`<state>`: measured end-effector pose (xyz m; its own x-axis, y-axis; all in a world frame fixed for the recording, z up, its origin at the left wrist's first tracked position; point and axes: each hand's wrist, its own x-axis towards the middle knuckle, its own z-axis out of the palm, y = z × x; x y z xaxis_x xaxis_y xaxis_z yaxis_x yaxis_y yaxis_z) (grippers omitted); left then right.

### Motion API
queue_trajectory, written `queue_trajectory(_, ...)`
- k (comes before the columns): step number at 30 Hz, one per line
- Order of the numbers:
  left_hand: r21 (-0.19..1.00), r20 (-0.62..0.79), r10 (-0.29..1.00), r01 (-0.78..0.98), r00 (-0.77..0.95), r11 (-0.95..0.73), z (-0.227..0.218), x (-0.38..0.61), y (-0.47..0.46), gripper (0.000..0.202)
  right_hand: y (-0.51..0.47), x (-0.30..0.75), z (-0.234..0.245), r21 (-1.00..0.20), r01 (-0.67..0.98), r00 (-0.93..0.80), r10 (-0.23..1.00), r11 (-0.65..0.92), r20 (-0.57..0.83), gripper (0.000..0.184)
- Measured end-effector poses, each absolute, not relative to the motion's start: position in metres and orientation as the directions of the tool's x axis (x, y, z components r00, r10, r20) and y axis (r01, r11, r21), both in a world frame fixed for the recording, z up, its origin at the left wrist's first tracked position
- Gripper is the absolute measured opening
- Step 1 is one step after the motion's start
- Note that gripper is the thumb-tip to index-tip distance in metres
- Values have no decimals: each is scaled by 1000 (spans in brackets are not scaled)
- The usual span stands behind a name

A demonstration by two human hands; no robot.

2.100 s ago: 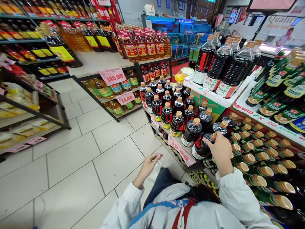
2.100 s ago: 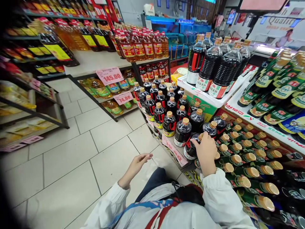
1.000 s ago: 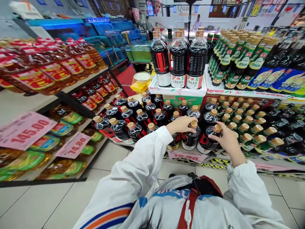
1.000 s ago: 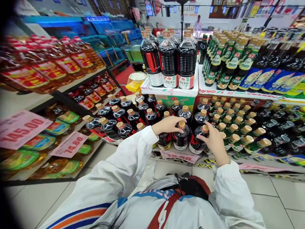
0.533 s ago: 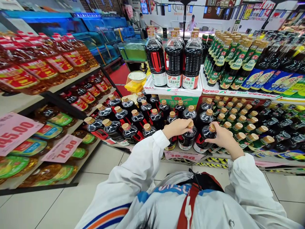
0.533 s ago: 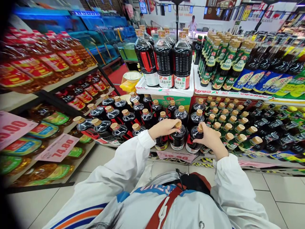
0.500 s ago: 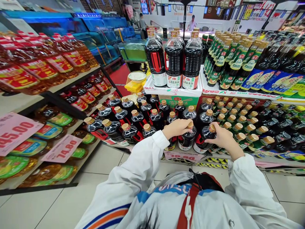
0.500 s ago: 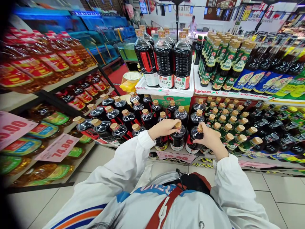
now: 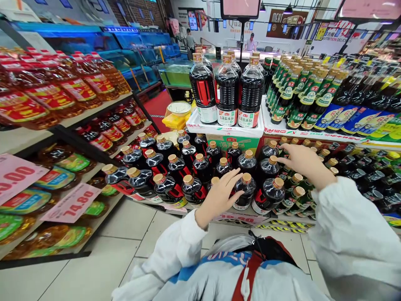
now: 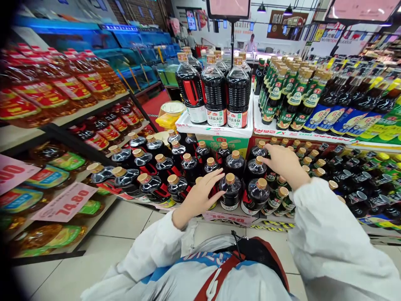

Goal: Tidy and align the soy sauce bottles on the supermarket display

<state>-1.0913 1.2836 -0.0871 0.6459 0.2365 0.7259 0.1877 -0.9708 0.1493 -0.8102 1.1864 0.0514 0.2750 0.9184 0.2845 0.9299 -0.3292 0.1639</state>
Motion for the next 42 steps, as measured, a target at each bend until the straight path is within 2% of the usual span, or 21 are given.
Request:
queue_trajectory(2, 152, 747, 235, 184, 622, -971, -88, -1100, 1279, 50, 1218, -809, 51, 285, 883, 354, 928, -373, 117, 68)
queue_trajectory(4, 146, 767, 220, 170, 603, -975, -89, -1107, 1278, 45, 1242, -808, 39, 288, 872, 407, 913, -395, 20, 75)
queue_trajectory(7, 147, 793, 222, 176, 567, -973, -90, -1113, 1280, 40, 1260, -802, 21, 256, 879, 421, 907, -403, -17, 70)
queue_trajectory(12, 178, 790, 259, 196, 556, -964, -92, -1117, 1285, 38, 1263, -783, 15, 306, 903, 333, 942, -303, -50, 62)
queue_trajectory(16, 173, 793, 250, 189, 555, -967, -92, -1113, 1287, 38, 1266, -773, 23, 353, 925, 197, 971, -140, -132, 57)
queue_trajectory(23, 176, 795, 252, 187, 552, -966, -90, -1111, 1290, 37, 1272, -769, 39, 337, 940, 46, 961, 50, -273, 50)
queue_trajectory(29, 185, 792, 255, 180, 555, -966, -91, -1109, 1291, 36, 1276, -767, 39, 343, 931, -12, 951, 123, -308, 48)
queue_trajectory(32, 185, 790, 253, 176, 559, -967, -92, -1108, 1292, 35, 1278, -763, 35, 347, 925, -34, 945, 153, -325, 54)
queue_trajectory(37, 187, 783, 253, 173, 569, -967, -93, -1109, 1292, 32, 1277, -755, 36, 353, 891, -179, 934, 287, -309, 62)
queue_trajectory(40, 181, 783, 250, 176, 569, -968, -91, -1109, 1291, 32, 1270, -764, 45, 328, 924, -96, 951, 194, -293, 75)
queue_trajectory(42, 178, 784, 248, 177, 568, -968, -91, -1109, 1291, 32, 1266, -775, 49, 300, 954, 47, 972, 25, -230, 81)
